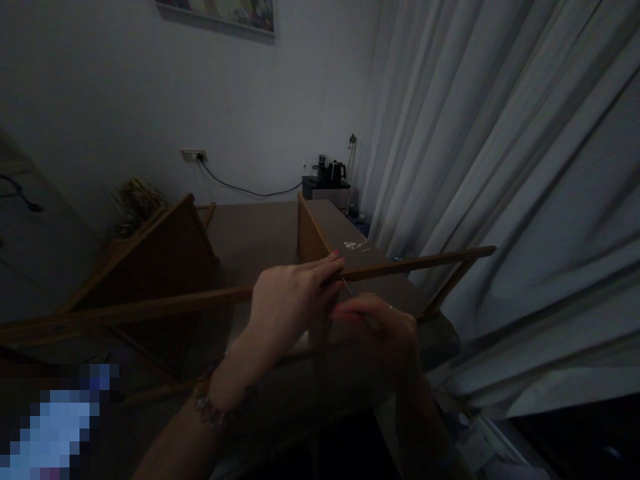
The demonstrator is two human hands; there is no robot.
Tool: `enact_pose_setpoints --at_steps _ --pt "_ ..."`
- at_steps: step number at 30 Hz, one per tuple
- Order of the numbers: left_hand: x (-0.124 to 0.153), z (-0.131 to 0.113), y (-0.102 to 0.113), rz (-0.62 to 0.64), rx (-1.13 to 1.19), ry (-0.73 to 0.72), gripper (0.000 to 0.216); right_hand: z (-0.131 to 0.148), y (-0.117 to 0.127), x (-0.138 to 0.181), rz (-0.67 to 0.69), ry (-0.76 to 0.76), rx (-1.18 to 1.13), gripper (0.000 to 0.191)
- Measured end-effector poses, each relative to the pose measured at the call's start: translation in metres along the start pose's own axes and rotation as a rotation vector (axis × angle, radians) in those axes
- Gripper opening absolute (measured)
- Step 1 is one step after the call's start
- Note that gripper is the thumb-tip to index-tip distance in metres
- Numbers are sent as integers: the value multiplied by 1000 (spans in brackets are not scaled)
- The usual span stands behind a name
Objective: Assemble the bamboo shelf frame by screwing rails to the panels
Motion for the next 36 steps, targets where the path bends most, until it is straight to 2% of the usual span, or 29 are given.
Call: enact_pose_setpoints --at_steps 2,4,9,16,20,24,26,29,31,33,36 --pt "0 -1 0 -6 -8 -5 28 -5 2 0 71 0 -123 17" --pt "0 -1 -1 -10 -8 -7 28 -9 4 1 127 -8 -191 25" --pt "1 -1 0 -1 -30 5 30 -14 5 1 155 63 -153 26" --pt "0 -1 1 31 -2 8 31 -14 -3 2 -84 318 178 13" --pt "0 0 1 44 5 29 32 -12 -8 4 -222 385 334 12" --pt "0 -1 2 63 -3 39 32 -11 -12 2 -292 387 400 6" --pt "-1 -2 3 68 -2 45 32 -12 -13 1 -321 390 371 12" --pt "-1 -3 2 65 3 37 31 -13 -13 0 -388 405 343 35" --pt "-1 -2 2 53 -2 34 31 -13 -11 -1 -418 338 348 42" --pt "0 -1 1 43 -5 32 31 -13 -8 -1 -394 168 285 33" --pt "1 -1 0 42 1 25 31 -14 -5 1 -342 -87 60 18"
Point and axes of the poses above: each hand's wrist, its own x-axis away from the middle knuckle, its own y-axis out of the back of the hand, z = x × y, the point moved 3 cm from there along -x, towards the middle knuckle, and after that the axes turned 11 degrees about y, right-handed, at the moved point
